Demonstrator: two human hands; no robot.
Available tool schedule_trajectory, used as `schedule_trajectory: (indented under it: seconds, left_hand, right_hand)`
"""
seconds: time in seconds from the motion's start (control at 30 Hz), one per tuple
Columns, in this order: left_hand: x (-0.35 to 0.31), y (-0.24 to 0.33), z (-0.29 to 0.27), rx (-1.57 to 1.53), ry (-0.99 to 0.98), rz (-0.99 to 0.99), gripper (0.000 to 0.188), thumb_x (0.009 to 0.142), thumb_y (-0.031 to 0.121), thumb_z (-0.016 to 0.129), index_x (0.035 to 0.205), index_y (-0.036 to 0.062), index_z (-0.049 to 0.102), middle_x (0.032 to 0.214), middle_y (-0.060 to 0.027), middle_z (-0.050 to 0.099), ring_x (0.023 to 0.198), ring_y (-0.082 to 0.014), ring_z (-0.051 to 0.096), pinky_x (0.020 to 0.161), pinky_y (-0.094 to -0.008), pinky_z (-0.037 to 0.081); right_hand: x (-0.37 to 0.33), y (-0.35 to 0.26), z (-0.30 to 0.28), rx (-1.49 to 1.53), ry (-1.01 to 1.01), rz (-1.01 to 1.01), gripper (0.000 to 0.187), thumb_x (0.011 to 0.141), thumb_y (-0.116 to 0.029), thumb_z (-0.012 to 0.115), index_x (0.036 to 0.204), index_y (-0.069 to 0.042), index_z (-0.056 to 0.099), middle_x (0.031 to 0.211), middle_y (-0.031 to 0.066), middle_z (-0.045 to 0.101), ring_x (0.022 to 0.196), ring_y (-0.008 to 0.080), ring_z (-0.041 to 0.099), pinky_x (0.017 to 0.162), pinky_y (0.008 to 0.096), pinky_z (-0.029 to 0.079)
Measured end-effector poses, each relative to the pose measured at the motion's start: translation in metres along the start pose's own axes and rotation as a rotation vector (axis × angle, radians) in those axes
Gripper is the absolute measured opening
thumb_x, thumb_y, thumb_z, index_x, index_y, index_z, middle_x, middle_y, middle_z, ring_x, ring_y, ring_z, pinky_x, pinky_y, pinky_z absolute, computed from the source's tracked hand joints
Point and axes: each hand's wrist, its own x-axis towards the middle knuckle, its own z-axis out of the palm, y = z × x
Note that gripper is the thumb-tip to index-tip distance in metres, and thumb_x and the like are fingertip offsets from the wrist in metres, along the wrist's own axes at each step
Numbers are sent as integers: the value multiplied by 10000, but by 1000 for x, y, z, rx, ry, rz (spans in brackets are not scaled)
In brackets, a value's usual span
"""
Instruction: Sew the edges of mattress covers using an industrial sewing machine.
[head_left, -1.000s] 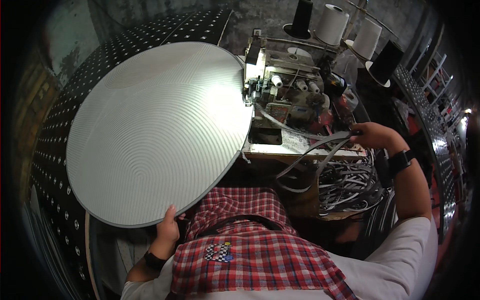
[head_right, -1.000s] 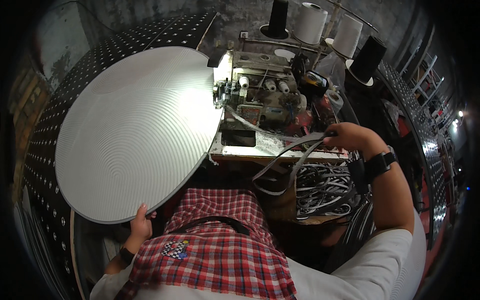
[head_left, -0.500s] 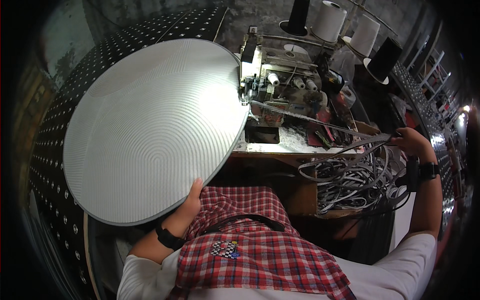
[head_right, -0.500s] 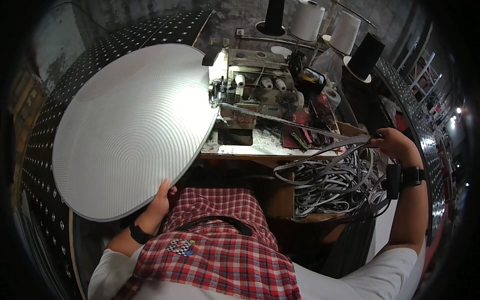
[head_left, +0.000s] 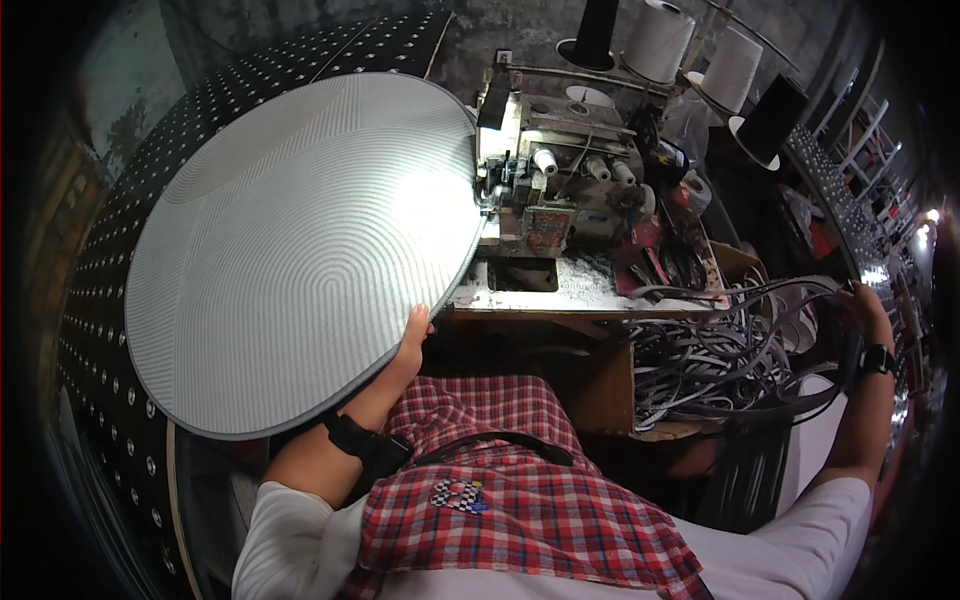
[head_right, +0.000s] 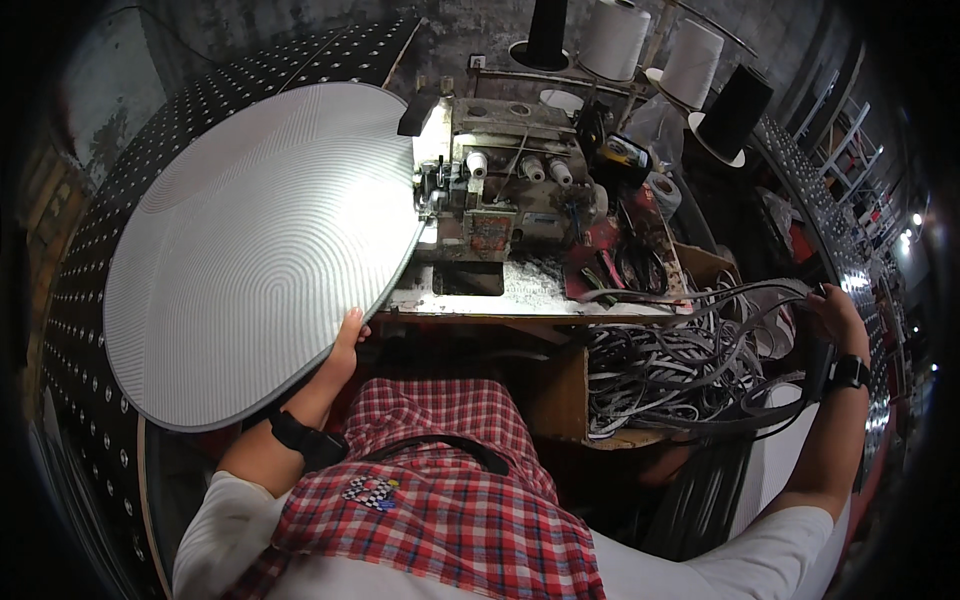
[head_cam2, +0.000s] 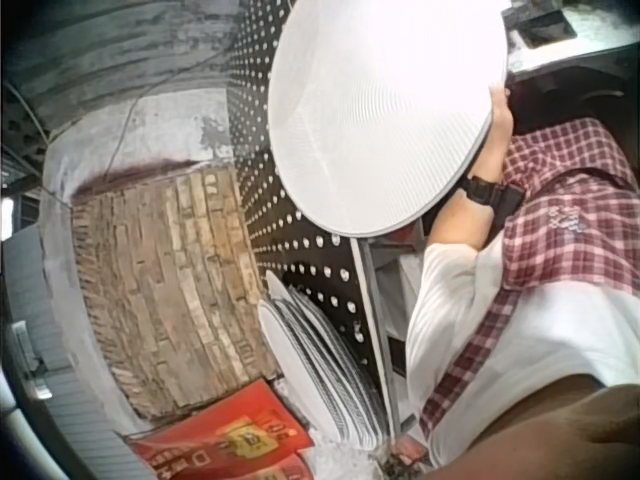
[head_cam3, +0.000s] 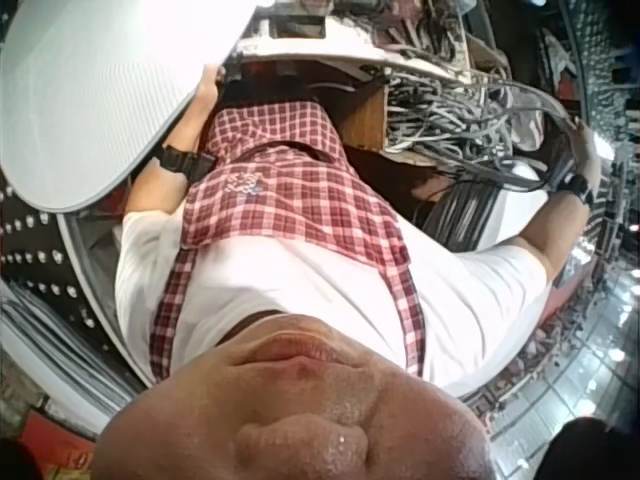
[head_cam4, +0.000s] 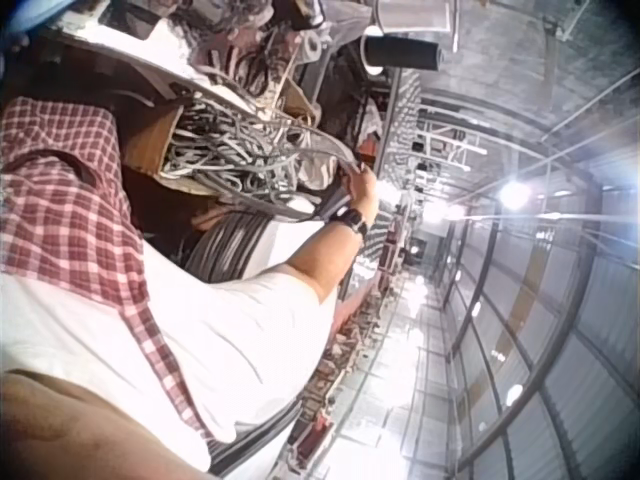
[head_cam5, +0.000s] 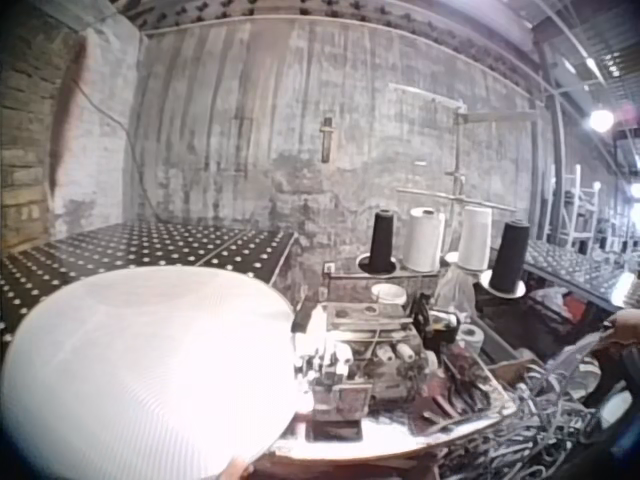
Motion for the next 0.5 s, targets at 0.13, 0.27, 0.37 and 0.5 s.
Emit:
schedule_trajectory:
  seconds: [0.13,0.27,0.37,0.5]
  left_hand:
    - [17,21,-6,618,201,575,245,770,187,534,897,-23,544,806,-137,566,665,-227,555,627,-331,451]
    - [37,46,-17,851,289,732,236,734,182,550,873,-8,565,768,-140,569,673,-259,549,631,-350,452]
    - [58,50,-28,1022,306,892,163,685,140,557,759,-4,580,704,-118,550,623,-254,527,588,-350,440]
    - [69,48,-40,939,212,814,183,657,129,563,777,-9,572,726,-121,554,647,-253,526,595,-346,432]
  right_hand:
    - [17,-1,28,-324,455,-693,164,794,-188,526,781,-25,507,630,53,502,619,130,519,549,280,421]
    - [-20,-81,81,-14,4,-590,184,792,-180,492,835,-4,526,684,130,545,643,219,534,608,306,416]
    - [-76,-156,117,-122,-66,-724,186,754,-105,556,909,-3,548,695,144,575,626,246,555,616,309,429]
    - [-104,-184,148,-207,-185,-852,199,761,-169,578,899,-27,563,713,169,576,672,312,559,620,345,428]
